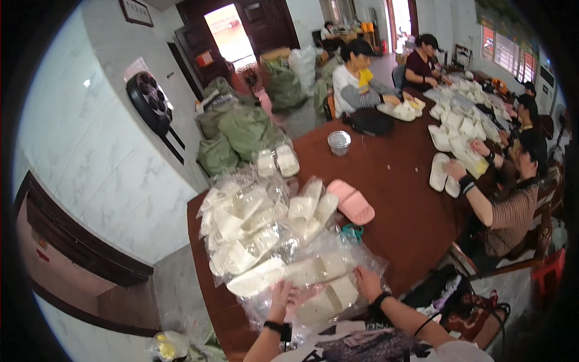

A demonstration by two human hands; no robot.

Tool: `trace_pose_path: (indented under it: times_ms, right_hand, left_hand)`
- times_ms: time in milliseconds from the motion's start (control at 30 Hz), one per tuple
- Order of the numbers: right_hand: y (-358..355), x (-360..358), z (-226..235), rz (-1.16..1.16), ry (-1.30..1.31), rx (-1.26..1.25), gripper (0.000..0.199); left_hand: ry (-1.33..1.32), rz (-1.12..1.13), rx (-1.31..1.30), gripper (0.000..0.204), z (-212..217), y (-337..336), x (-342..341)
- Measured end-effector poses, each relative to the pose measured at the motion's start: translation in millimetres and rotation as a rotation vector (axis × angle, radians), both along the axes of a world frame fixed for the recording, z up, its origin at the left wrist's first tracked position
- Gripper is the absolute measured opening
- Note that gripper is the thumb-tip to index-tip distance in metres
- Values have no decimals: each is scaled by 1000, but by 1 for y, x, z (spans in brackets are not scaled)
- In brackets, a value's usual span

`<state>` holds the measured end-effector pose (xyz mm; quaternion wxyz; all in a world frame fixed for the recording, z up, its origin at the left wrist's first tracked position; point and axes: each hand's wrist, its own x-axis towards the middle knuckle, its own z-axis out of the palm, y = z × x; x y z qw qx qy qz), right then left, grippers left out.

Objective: Processing and sorting slipper components in a manufacturing setting.

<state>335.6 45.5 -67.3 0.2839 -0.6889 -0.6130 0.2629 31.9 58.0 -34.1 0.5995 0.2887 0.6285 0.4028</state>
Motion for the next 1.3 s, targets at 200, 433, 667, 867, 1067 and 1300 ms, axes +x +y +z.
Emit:
trace_pose_path:
  times_ms: [200,433,667,867,1067,1300]
  right_hand:
    - [21,14,13,-87,-59,44,24]
    - [19,16,-3,-209,-16,119,22]
    - [9,6,2,-170,44,62,20]
    - [13,7,2,-182,134,93,19]
    - [22,16,18,-171,113,94,16]
    - [17,9,4,80,170,116,16]
  left_hand:
    - [-50,87,51,19,17,6,11]
    - [-256,-5,17,46,0,-56,4]
    - [68,-249,208,41,11,-62,40]
    - [36,-222,189,52,-13,-59,39]
    - [-57,-398,171,54,-17,-66,24]
    - [65,-149,66,39,-7,-44,27]
